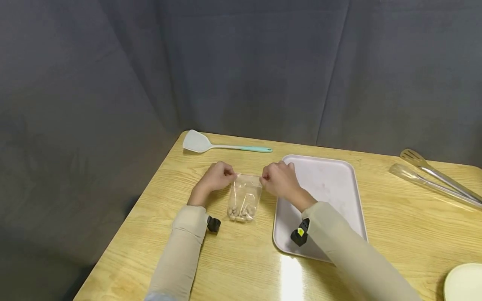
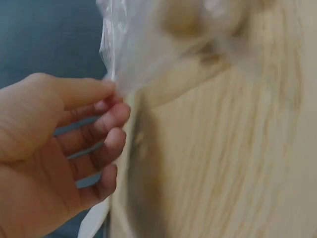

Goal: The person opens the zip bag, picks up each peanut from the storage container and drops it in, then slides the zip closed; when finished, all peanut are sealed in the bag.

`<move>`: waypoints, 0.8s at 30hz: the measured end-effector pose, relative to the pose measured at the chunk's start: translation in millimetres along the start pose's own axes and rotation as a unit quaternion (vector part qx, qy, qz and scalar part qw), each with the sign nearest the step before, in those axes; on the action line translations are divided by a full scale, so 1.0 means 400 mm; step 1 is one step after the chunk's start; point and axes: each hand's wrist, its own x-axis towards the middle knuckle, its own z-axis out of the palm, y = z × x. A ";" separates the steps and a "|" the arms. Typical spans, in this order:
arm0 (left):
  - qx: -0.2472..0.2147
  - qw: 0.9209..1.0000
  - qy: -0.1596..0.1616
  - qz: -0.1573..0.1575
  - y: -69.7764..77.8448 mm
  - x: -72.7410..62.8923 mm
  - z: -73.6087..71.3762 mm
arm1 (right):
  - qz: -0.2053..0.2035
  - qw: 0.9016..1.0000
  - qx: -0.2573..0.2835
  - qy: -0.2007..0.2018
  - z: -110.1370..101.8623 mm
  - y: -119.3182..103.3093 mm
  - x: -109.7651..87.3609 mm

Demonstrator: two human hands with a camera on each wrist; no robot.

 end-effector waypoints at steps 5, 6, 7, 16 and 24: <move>0.058 0.998 0.014 -0.035 -0.007 0.024 0.029 | 0.016 0.999 -0.016 -0.028 0.031 0.012 0.032; 0.061 0.997 0.014 -0.042 -0.009 0.023 0.035 | 0.025 0.999 -0.027 -0.037 0.038 0.014 0.034; 0.060 0.997 0.010 -0.048 -0.009 0.024 0.043 | 0.037 0.997 -0.041 -0.047 0.044 0.019 0.032; 0.051 0.991 0.028 -0.120 -0.006 0.029 0.101 | 0.088 0.982 -0.139 -0.089 0.078 0.036 0.001; 0.086 0.984 0.092 -0.125 0.002 0.020 0.120 | 0.119 0.987 -0.099 -0.046 0.056 0.029 -0.022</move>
